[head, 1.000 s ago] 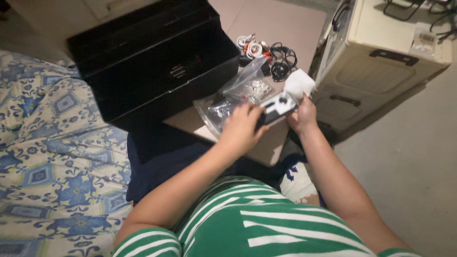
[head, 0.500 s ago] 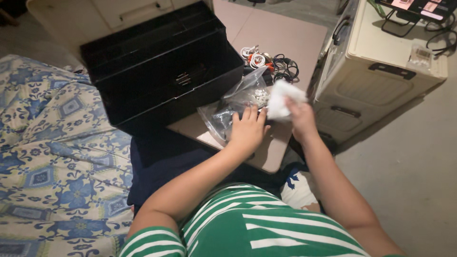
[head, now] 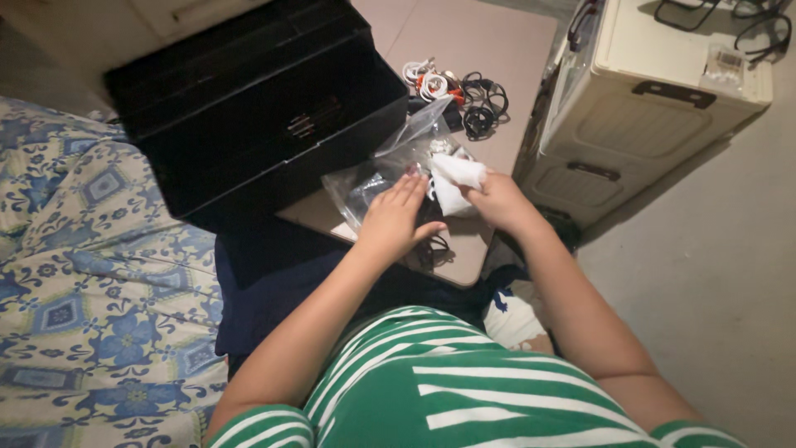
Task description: The person sits on the floor and removes various electronic accessories from a black plastic storage box, placing them on a low table. Items include cables, a game controller, and small parts in a zip bag. The person folds a white tissue and sets it aside while continuing to empty the box.
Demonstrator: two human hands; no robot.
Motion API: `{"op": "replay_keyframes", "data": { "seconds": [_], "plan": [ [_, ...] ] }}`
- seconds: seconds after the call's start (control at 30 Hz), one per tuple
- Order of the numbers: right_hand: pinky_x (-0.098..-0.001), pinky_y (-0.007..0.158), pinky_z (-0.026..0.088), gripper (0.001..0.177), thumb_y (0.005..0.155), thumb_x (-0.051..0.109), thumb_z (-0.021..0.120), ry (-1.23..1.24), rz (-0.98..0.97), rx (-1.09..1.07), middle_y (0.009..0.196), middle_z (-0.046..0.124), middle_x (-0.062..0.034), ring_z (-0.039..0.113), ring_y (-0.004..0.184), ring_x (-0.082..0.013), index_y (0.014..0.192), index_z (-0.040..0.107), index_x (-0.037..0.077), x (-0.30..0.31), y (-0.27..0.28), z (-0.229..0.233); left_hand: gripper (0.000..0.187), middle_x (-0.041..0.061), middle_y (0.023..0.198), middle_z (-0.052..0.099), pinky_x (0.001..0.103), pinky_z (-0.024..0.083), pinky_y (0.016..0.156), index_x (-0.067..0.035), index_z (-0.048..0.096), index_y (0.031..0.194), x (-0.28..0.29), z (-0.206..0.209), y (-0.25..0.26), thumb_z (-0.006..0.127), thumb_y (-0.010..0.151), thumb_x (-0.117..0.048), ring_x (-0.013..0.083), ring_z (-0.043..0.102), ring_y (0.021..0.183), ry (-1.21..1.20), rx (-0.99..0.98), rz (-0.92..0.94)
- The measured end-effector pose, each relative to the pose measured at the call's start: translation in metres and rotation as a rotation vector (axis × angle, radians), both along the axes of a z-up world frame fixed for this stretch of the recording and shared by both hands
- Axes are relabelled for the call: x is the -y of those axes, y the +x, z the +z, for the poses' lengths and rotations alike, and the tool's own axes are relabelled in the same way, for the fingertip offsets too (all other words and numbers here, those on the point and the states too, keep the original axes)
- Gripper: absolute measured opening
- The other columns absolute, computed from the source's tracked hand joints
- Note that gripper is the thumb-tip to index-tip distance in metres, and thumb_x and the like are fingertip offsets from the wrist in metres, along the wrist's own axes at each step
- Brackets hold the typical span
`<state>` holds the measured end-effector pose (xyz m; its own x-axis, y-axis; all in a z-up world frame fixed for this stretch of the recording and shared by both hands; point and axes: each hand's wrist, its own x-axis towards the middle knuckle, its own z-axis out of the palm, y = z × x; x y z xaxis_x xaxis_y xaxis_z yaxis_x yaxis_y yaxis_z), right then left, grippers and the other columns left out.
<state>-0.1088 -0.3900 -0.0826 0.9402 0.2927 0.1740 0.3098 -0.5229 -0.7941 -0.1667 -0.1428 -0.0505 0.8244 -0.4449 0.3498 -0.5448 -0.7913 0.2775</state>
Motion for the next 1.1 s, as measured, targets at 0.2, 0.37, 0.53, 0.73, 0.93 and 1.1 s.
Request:
{"op": "replay_keyframes", "data": {
  "seconds": [0.2, 0.37, 0.53, 0.73, 0.93, 1.1],
  "plan": [
    [-0.0403, 0.107, 0.048, 0.035, 0.084, 0.005, 0.060, -0.198, -0.042, 0.290, 0.121, 0.070, -0.0221, 0.061, 0.126, -0.0405, 0.117, 0.072, 0.006, 0.016, 0.010, -0.004, 0.081, 0.024, 0.159, 0.040, 0.044, 0.034, 0.118, 0.002, 0.046, 0.149, -0.008, -0.013, 0.006, 0.068, 0.092, -0.052, 0.0381, 0.034, 0.150, -0.044, -0.029, -0.077],
    [-0.0436, 0.111, 0.043, 0.043, 0.084, 0.009, 0.059, -0.289, 0.139, 0.208, 0.133, 0.058, -0.0306, 0.056, 0.129, -0.0466, 0.125, 0.062, -0.005, 0.010, -0.001, -0.008, 0.070, 0.023, 0.159, 0.039, 0.043, 0.035, 0.118, 0.001, 0.054, 0.142, -0.006, -0.016, 0.006, 0.073, 0.090, -0.041, 0.0370, 0.034, 0.150, -0.013, -0.030, -0.055],
    [-0.0416, 0.114, 0.046, 0.073, 0.089, 0.018, 0.061, -0.578, 0.218, -0.179, 0.143, 0.047, -0.0382, 0.062, 0.123, -0.0453, 0.150, 0.035, -0.012, -0.007, -0.022, -0.010, 0.064, 0.022, 0.160, 0.038, 0.042, 0.034, 0.118, -0.001, 0.056, 0.141, -0.008, -0.011, 0.005, 0.075, 0.086, -0.027, 0.0358, 0.033, 0.150, -0.020, -0.074, -0.061],
    [-0.0626, 0.115, 0.020, 0.068, 0.090, 0.013, 0.055, -0.465, 0.095, -0.072, 0.157, 0.027, -0.0247, 0.026, 0.144, -0.0524, 0.155, 0.037, 0.006, -0.017, -0.008, -0.012, 0.060, 0.022, 0.159, 0.039, 0.042, 0.033, 0.118, 0.000, 0.054, 0.141, -0.008, -0.011, 0.009, 0.073, 0.090, -0.025, 0.0356, 0.032, 0.150, -0.035, -0.111, -0.068],
    [-0.0605, 0.123, 0.015, 0.053, 0.089, 0.006, 0.053, -0.354, 0.036, 0.134, 0.167, 0.032, -0.0076, 0.024, 0.151, -0.0501, 0.140, 0.058, 0.017, -0.011, 0.008, -0.027, 0.055, 0.020, 0.159, 0.042, 0.041, 0.034, 0.119, -0.001, 0.055, 0.143, -0.008, -0.022, 0.010, 0.069, 0.094, -0.024, 0.0353, 0.034, 0.151, -0.071, -0.049, -0.057],
    [-0.0569, 0.125, 0.015, 0.050, 0.095, 0.007, 0.052, -0.290, -0.018, 0.232, 0.166, 0.036, -0.0061, 0.027, 0.150, -0.0486, 0.144, 0.055, 0.017, -0.003, 0.014, -0.027, 0.063, 0.021, 0.158, 0.040, 0.042, 0.033, 0.120, 0.001, 0.053, 0.143, -0.008, -0.023, 0.011, 0.071, 0.090, -0.026, 0.0368, 0.032, 0.150, -0.038, -0.046, -0.070]
  ]
}}
